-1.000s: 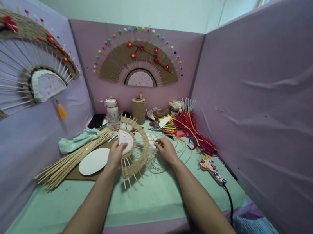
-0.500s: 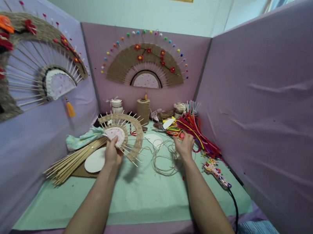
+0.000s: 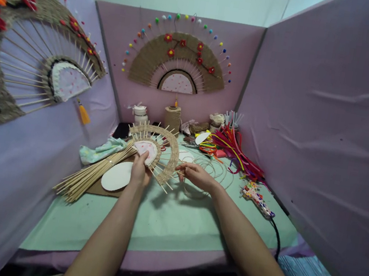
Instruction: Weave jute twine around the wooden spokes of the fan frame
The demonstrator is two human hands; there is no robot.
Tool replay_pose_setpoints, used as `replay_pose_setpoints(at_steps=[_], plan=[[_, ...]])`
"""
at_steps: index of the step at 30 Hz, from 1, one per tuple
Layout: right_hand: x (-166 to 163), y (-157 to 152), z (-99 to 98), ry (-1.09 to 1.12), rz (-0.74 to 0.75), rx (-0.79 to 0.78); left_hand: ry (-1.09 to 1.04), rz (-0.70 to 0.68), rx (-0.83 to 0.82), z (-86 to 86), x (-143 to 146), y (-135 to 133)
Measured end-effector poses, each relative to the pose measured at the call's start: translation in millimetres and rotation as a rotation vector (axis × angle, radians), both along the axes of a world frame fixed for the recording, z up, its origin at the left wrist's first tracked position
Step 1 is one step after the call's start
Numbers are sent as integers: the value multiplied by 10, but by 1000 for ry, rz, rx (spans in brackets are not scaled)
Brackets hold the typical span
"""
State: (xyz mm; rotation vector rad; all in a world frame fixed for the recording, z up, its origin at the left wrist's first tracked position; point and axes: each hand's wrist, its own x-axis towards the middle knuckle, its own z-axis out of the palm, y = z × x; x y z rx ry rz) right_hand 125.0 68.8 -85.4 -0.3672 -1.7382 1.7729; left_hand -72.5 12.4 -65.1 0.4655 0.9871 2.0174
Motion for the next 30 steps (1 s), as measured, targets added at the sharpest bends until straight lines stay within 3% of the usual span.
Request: replay_pose_setpoints(at_steps=[4,12,14,18,20,25,30], plan=[[62,-12,60,-53,-34,-79,-48,-15,-2,-10,10,6],[-78,-18,30,14,-393,121,-78,-85,25,17,80,-5],[-109,-21,10,30,-422,121,-78,-187,27,35,102,-43],[-124,-13,-10,56,-451,122,-125,-581,-17,37,175,-139],[-115,0,-13,60,-450,136,-149,-701,-56,13,212,-159],[-33,57,-14,-8,-511,274,-151,-724,-130,-64,208,-113],[95,144,17,-76,-590,526,-188,-883,-88,-101,142,-97]])
